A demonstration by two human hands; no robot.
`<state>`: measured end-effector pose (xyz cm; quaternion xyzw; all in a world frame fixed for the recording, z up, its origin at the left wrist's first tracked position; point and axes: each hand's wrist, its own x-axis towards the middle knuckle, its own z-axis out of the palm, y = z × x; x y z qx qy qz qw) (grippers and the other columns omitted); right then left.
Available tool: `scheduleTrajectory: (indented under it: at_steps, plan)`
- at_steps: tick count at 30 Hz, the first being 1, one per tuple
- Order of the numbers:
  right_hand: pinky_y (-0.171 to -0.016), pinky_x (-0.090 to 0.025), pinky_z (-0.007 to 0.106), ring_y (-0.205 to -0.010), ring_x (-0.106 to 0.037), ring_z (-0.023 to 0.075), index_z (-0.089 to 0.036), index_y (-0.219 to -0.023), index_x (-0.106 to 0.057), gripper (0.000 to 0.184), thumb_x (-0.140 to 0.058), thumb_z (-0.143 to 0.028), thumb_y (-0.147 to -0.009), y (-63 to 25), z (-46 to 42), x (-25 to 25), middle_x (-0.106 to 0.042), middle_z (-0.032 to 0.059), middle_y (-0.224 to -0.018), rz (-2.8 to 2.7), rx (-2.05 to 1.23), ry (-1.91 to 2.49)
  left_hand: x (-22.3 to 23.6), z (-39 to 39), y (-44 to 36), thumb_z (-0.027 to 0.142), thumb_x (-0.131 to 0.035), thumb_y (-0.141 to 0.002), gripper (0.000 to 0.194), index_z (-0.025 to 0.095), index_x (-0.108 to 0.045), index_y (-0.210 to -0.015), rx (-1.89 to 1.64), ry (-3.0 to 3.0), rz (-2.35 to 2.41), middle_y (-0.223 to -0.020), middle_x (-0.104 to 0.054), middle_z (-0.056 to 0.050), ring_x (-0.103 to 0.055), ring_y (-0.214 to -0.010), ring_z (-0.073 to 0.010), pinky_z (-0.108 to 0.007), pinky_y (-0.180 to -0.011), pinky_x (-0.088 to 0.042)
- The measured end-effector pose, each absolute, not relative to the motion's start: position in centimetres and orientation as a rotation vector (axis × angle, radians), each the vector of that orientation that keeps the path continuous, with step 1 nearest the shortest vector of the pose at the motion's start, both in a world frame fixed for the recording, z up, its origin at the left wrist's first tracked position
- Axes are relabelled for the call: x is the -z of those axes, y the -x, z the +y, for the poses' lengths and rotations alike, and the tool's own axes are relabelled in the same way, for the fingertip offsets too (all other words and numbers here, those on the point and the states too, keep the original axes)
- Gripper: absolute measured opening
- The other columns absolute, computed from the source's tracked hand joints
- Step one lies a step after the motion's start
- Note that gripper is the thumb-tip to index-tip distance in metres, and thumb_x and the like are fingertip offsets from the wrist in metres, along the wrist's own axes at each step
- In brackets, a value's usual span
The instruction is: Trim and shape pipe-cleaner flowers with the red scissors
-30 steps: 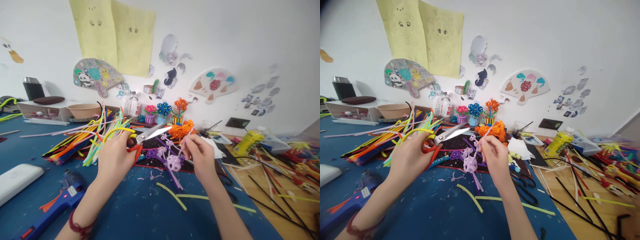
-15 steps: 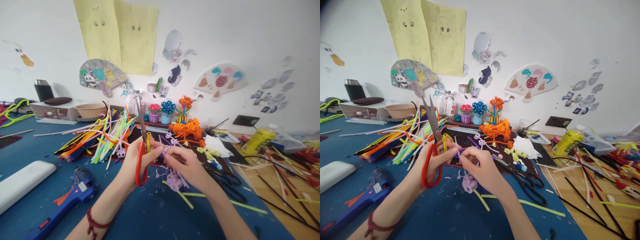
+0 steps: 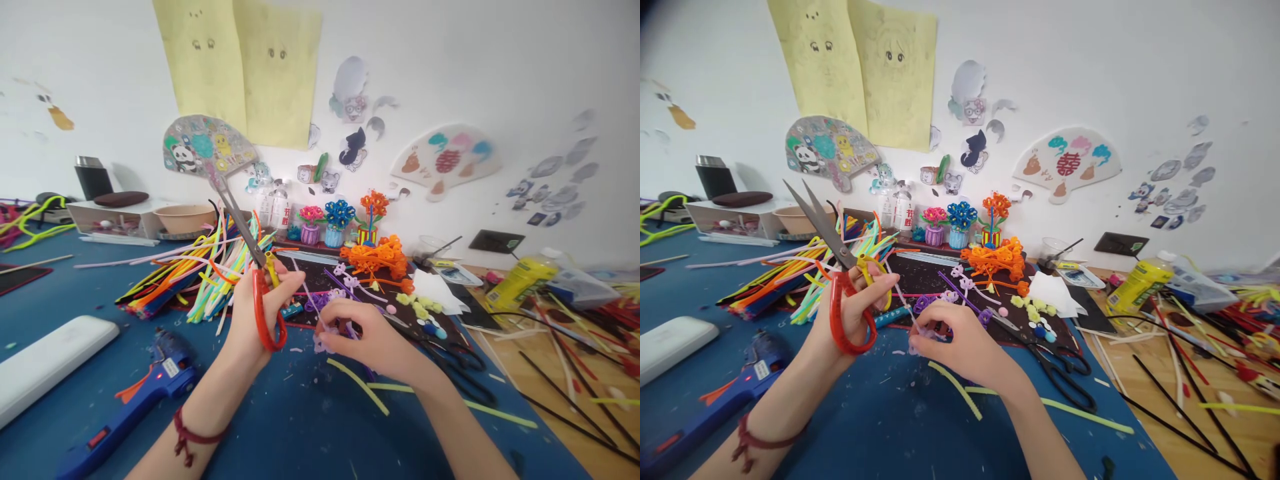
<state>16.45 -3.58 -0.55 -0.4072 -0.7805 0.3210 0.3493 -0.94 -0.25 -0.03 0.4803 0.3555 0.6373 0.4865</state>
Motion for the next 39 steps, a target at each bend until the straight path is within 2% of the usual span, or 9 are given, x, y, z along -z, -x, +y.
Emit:
scheduleTrajectory:
  at_steps: [7, 15, 19, 24, 28, 33, 39]
  plan:
    - [-0.072, -0.049, 0.029, -0.080, -0.060, 0.0154, -0.019, -0.090, -0.063, 0.009, -0.060, -0.025, -0.084, -16.5, -3.2, 0.8, -0.064, 0.0043, -0.095, -1.906, -0.875, 1.085, -0.1, 0.2, 1.1, 0.020, -0.074, -0.067, 0.026, 0.019, -0.049, -0.075, -1.648, -1.073, 0.778, -0.048, -0.043, 0.011, -0.038, -0.043, -0.0039, -0.018, -0.046, -0.031]
    - [-0.069, -0.051, 0.026, -0.076, -0.061, 0.0135, -0.020, -0.094, -0.056, 0.011, -0.060, -0.022, -0.083, -16.3, -3.2, 1.3, -0.062, 0.0012, -0.085, -1.706, -1.171, 1.031, -0.2, 0.6, 1.0, 0.018, -0.075, -0.067, 0.024, 0.018, -0.051, -0.074, -1.658, -1.023, 0.714, -0.044, -0.046, 0.011, -0.039, -0.039, -0.0045, -0.018, -0.044, -0.034]
    - [-0.069, -0.052, 0.027, -0.079, -0.063, 0.0145, -0.019, -0.105, -0.059, 0.024, -0.063, -0.021, -0.081, -16.1, -3.1, 1.4, -0.064, 0.0044, -0.094, -1.634, -1.237, 0.989, -0.1, 0.1, 0.6, 0.024, -0.075, -0.068, 0.024, 0.018, -0.053, -0.076, -1.541, -1.078, 0.702, -0.053, -0.057, 0.007, -0.048, -0.044, -0.0058, -0.019, -0.047, -0.040]
    - [-0.078, -0.053, 0.033, -0.090, -0.064, 0.0178, -0.020, -0.114, -0.060, 0.037, -0.067, -0.024, -0.078, -16.1, -2.9, 1.6, -0.064, 0.0072, -0.105, -1.488, -1.337, 0.889, 0.1, -1.1, -0.2, 0.026, -0.074, -0.071, 0.020, 0.017, -0.057, -0.077, -1.339, -1.206, 0.655, -0.065, -0.063, 0.003, -0.063, -0.061, -0.0118, -0.023, -0.059, -0.051]
    - [-0.080, -0.051, 0.030, -0.096, -0.063, 0.0178, -0.022, -0.110, -0.064, 0.036, -0.071, -0.022, -0.074, -16.5, -2.9, 1.1, -0.067, 0.0063, -0.106, -1.401, -1.315, 0.863, 0.2, -1.2, -0.4, 0.024, -0.076, -0.069, 0.019, 0.017, -0.060, -0.078, -1.321, -1.206, 0.622, -0.077, -0.068, 0.001, -0.066, -0.068, -0.0113, -0.022, -0.067, -0.054]
    - [-0.077, -0.050, 0.026, -0.090, -0.064, 0.0155, -0.023, -0.109, -0.065, 0.050, -0.081, -0.017, -0.062, -16.7, -2.9, 0.9, -0.070, 0.0034, -0.101, -1.241, -1.344, 0.882, 0.1, -1.0, -0.2, 0.022, -0.078, -0.067, 0.022, 0.017, -0.059, -0.078, -1.398, -1.200, 0.650, -0.076, -0.069, 0.002, -0.066, -0.067, -0.0107, -0.022, -0.069, -0.054]
    - [-0.086, -0.048, 0.031, -0.092, -0.064, 0.0180, -0.019, -0.100, -0.072, 0.036, -0.079, -0.021, -0.065, -16.7, -2.6, 1.1, -0.072, 0.0056, -0.097, -1.197, -1.360, 0.900, 0.1, -1.0, 0.0, 0.025, -0.078, -0.065, 0.026, 0.016, -0.056, -0.075, -1.395, -1.290, 0.757, -0.064, -0.059, 0.005, -0.057, -0.055, -0.0071, -0.019, -0.055, -0.048]
